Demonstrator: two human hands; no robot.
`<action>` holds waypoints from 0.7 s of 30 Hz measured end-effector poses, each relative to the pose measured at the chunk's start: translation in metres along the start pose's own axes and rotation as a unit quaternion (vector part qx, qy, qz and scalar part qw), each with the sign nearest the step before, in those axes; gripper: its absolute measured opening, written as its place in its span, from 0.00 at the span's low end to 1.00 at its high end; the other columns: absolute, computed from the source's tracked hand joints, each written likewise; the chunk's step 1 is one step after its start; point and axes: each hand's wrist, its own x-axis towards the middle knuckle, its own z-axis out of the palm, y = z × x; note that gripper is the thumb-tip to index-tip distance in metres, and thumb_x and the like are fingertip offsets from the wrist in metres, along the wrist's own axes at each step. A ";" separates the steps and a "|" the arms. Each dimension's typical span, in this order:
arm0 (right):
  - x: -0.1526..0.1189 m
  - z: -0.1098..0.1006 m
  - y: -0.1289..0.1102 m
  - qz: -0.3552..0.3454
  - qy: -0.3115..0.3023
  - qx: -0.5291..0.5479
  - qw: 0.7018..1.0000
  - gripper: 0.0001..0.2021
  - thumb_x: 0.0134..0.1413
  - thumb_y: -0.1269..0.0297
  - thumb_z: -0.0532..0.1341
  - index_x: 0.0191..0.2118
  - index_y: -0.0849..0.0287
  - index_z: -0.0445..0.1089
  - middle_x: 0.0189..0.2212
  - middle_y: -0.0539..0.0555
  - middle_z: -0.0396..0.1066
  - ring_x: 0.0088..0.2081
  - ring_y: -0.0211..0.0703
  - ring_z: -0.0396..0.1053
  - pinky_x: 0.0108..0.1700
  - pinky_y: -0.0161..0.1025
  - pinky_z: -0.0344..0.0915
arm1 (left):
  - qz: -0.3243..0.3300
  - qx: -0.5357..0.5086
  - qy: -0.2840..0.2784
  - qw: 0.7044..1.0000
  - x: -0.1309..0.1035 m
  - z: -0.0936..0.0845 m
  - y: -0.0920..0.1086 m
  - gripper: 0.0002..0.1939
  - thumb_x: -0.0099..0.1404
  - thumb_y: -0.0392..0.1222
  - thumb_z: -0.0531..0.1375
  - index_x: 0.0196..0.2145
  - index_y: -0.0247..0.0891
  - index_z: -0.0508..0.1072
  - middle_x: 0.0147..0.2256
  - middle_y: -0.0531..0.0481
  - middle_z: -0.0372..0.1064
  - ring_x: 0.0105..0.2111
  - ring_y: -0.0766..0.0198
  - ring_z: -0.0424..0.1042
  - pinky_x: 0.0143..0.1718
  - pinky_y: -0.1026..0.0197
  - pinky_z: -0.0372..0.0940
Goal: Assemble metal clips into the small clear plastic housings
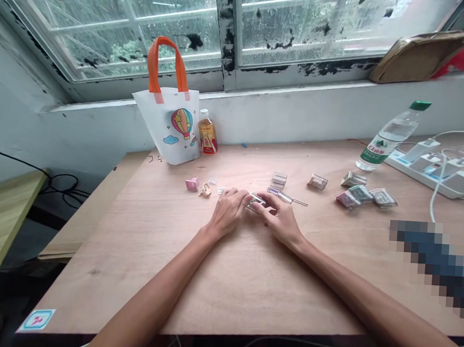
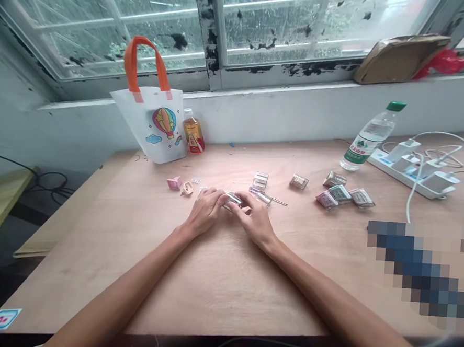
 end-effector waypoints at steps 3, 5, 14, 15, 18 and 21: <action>0.000 -0.001 0.000 0.020 -0.036 0.068 0.997 0.20 0.59 0.49 0.65 0.51 0.55 0.76 0.49 0.58 0.76 0.38 0.46 0.74 0.23 0.36 0.70 | -0.003 -0.017 0.003 1.000 0.000 0.000 0.000 0.23 0.79 0.51 0.42 0.36 0.40 0.70 0.36 0.48 0.71 0.41 0.57 0.68 0.50 0.53 0.59; 0.002 -0.002 0.000 0.033 -0.046 0.095 0.994 0.20 0.58 0.49 0.66 0.51 0.56 0.75 0.48 0.57 0.75 0.35 0.43 0.73 0.23 0.35 0.70 | -0.009 -0.025 -0.002 1.000 0.001 0.000 -0.001 0.22 0.79 0.50 0.42 0.35 0.40 0.70 0.37 0.48 0.71 0.41 0.57 0.68 0.51 0.53 0.58; 0.010 -0.007 -0.002 0.219 -0.058 0.227 0.947 0.21 0.59 0.43 0.61 0.42 0.58 0.69 0.20 0.47 0.67 0.18 0.34 0.63 0.14 0.28 0.54 | -0.005 -0.130 -0.031 0.991 0.000 0.002 -0.003 0.24 0.75 0.56 0.50 0.60 0.40 0.65 0.51 0.43 0.74 0.46 0.55 0.72 0.55 0.51 0.61; 0.011 -0.008 -0.002 0.234 -0.059 0.225 0.944 0.21 0.59 0.42 0.61 0.41 0.58 0.68 0.18 0.46 0.65 0.16 0.33 0.61 0.14 0.28 0.53 | 0.008 -0.146 -0.042 0.988 0.001 0.002 -0.003 0.24 0.75 0.55 0.51 0.61 0.40 0.65 0.53 0.42 0.73 0.48 0.54 0.72 0.56 0.51 0.61; 0.013 -0.010 -0.002 0.236 -0.079 0.195 0.949 0.25 0.60 0.37 0.58 0.39 0.58 0.67 0.16 0.46 0.65 0.14 0.33 0.60 0.13 0.28 0.53 | 0.001 -0.203 -0.044 0.978 0.006 0.001 -0.004 0.20 0.76 0.53 0.51 0.56 0.40 0.71 0.54 0.42 0.73 0.53 0.53 0.70 0.57 0.53 0.62; 0.013 -0.009 -0.002 0.184 -0.092 0.129 0.970 0.27 0.60 0.35 0.57 0.43 0.57 0.67 0.17 0.46 0.68 0.11 0.34 0.60 0.12 0.31 0.53 | -0.034 -0.226 -0.050 0.972 0.009 -0.002 -0.004 0.18 0.74 0.54 0.54 0.48 0.39 0.75 0.48 0.44 0.75 0.49 0.54 0.72 0.54 0.55 0.64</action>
